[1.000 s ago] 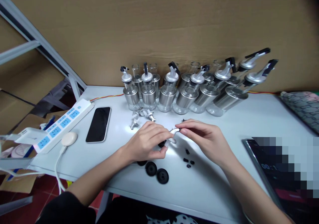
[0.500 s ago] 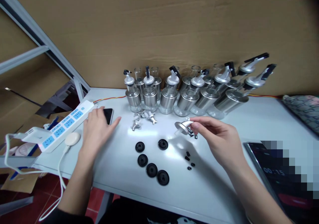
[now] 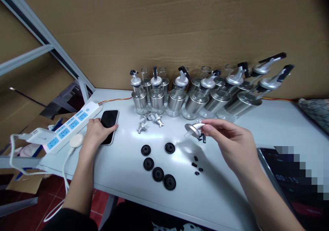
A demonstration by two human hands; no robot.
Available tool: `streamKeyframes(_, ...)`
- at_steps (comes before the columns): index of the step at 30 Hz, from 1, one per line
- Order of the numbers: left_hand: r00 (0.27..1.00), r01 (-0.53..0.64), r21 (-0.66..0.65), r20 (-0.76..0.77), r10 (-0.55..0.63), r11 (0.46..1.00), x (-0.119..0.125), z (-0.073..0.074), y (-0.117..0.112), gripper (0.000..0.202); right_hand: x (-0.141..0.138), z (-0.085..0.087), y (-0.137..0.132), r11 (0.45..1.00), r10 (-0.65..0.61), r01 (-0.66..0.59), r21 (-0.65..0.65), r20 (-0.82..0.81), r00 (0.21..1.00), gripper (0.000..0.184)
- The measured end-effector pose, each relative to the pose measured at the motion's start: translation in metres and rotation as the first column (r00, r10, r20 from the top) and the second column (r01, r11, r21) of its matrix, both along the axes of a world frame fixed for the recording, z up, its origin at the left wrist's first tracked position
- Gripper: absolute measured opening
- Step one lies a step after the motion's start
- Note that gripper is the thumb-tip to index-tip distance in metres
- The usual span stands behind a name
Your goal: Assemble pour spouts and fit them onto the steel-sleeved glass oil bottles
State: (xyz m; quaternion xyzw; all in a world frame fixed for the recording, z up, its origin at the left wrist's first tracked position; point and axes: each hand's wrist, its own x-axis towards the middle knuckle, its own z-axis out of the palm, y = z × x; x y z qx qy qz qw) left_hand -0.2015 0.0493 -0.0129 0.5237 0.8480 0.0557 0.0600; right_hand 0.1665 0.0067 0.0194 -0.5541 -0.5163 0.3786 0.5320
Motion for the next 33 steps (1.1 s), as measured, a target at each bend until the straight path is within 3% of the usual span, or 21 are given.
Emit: streamKeyframes(33,0.999,-0.025,0.046,0.026,0.023,0.999,0.0029,-0.0043,-0.0038,0.087,-0.0038,0.002,-0.0014,1.0,-0.003,0.003,-0.017,-0.015,1.0,0.013)
